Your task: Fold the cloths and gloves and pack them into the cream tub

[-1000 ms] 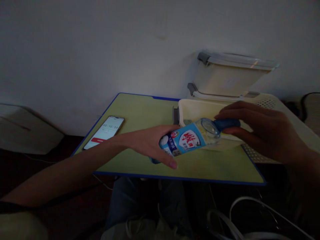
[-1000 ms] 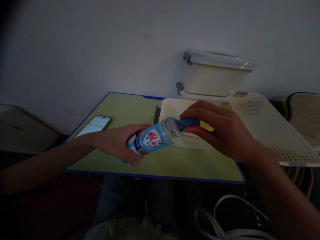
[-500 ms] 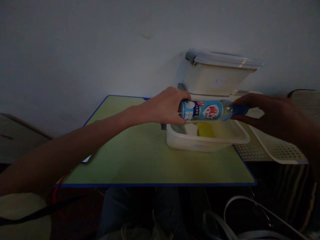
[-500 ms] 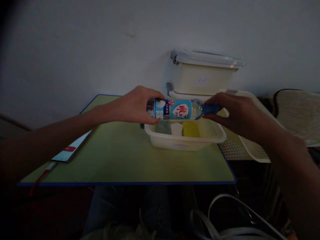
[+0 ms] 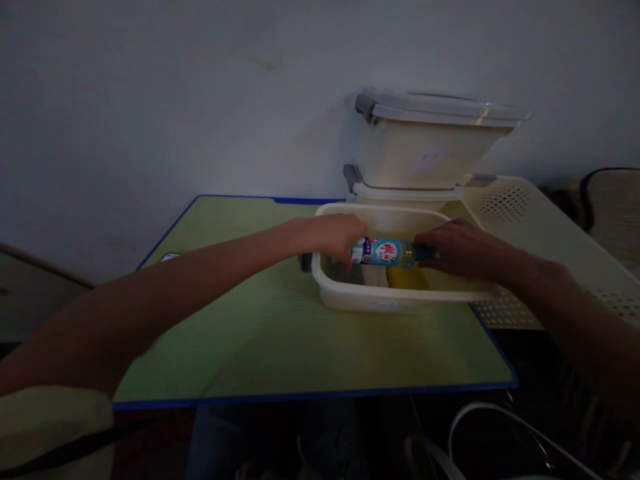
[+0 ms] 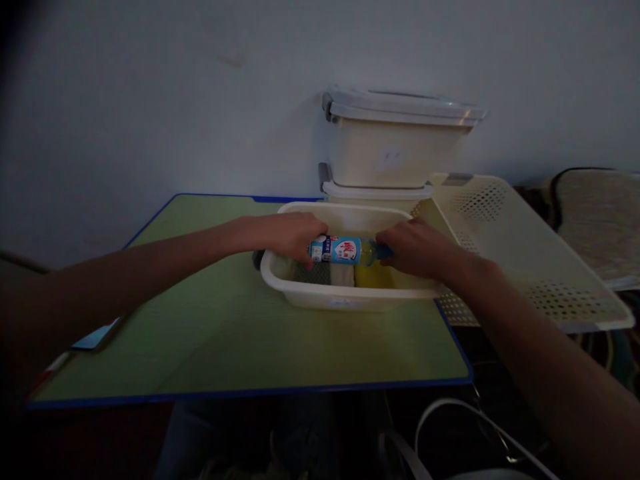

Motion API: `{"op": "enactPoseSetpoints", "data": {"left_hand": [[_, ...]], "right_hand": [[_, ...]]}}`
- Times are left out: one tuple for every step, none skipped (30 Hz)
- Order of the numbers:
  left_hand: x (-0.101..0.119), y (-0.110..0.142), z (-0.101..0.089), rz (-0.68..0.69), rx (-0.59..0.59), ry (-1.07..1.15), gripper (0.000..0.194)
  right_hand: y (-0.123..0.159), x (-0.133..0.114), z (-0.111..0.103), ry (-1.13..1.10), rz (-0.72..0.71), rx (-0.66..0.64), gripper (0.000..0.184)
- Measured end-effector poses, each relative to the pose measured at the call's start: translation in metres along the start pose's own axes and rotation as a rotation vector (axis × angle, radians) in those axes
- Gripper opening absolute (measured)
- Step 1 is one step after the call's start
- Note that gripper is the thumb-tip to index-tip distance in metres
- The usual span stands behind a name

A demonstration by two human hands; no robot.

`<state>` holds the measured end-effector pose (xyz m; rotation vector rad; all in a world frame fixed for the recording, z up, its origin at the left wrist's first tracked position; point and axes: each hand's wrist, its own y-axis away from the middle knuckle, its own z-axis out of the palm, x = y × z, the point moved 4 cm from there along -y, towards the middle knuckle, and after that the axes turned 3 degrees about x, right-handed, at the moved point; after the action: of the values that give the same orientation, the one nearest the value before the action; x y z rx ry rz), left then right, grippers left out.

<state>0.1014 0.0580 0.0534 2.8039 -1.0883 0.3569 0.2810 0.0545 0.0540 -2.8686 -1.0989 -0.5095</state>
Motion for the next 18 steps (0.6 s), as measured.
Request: {"op": "enactPoseSetpoints", "data": {"left_hand": [[-0.001, -0.002, 0.002, -0.009, 0.012, 0.043, 0.030], [-0.003, -0.004, 0.005, -0.019, 0.020, 0.087, 0.028], [-0.004, -0.006, 0.007, -0.025, 0.022, 0.125, 0.027], [-0.006, -0.008, 0.011, -0.021, 0.013, 0.155, 0.026], [-0.007, -0.010, 0.015, -0.006, -0.003, 0.175, 0.026], [-0.008, -0.012, 0.019, 0.019, -0.021, 0.190, 0.025], [-0.009, -0.014, 0.023, 0.052, -0.032, 0.209, 0.025], [-0.009, -0.016, 0.026, 0.082, -0.036, 0.234, 0.025], [-0.010, -0.018, 0.029, 0.102, -0.033, 0.266, 0.025], [-0.011, -0.021, 0.032, 0.108, -0.025, 0.297, 0.024], [-0.012, -0.023, 0.034, 0.103, -0.019, 0.320, 0.023], [-0.012, -0.024, 0.036, 0.095, -0.022, 0.331, 0.022], [-0.012, -0.026, 0.038, 0.088, -0.038, 0.331, 0.021], [-0.012, -0.026, 0.039, 0.076, -0.060, 0.325, 0.020], [-0.012, -0.026, 0.039, 0.056, -0.083, 0.320, 0.018], [-0.013, -0.025, 0.038, 0.028, -0.101, 0.320, 0.016], [-0.013, -0.024, 0.037, -0.007, -0.115, 0.321, 0.015], [-0.014, -0.023, 0.035, -0.043, -0.131, 0.314, 0.015]], "right_hand": [[-0.002, -0.002, 0.001, 0.013, 0.001, -0.006, 0.017], [-0.003, -0.004, 0.001, 0.022, -0.006, -0.008, 0.017], [-0.005, -0.005, 0.002, 0.027, -0.010, -0.020, 0.017], [-0.006, -0.007, 0.003, 0.027, -0.011, -0.038, 0.017], [-0.007, -0.007, 0.004, 0.024, -0.010, -0.057, 0.016], [-0.008, -0.008, 0.005, 0.022, -0.008, -0.073, 0.014], [-0.009, -0.007, 0.006, 0.022, -0.004, -0.087, 0.011], [-0.010, -0.007, 0.007, 0.027, 0.003, -0.101, 0.009], [-0.011, -0.007, 0.008, 0.036, 0.003, -0.111, 0.007], [-0.012, -0.007, 0.009, 0.048, -0.003, -0.118, 0.007], [-0.013, -0.007, 0.010, 0.063, -0.002, -0.133, 0.007], [-0.013, -0.007, 0.011, 0.075, 0.001, -0.149, 0.006], [-0.014, -0.007, 0.012, 0.082, 0.006, -0.164, 0.006], [-0.014, -0.007, 0.014, 0.079, 0.009, -0.173, 0.007], [-0.014, -0.007, 0.015, 0.066, 0.007, -0.177, 0.007], [-0.015, -0.007, 0.017, 0.048, 0.002, -0.175, 0.008], [-0.014, -0.008, 0.019, 0.024, -0.006, -0.166, 0.007], [-0.014, -0.007, 0.020, -0.008, -0.014, -0.131, 0.005]]}}
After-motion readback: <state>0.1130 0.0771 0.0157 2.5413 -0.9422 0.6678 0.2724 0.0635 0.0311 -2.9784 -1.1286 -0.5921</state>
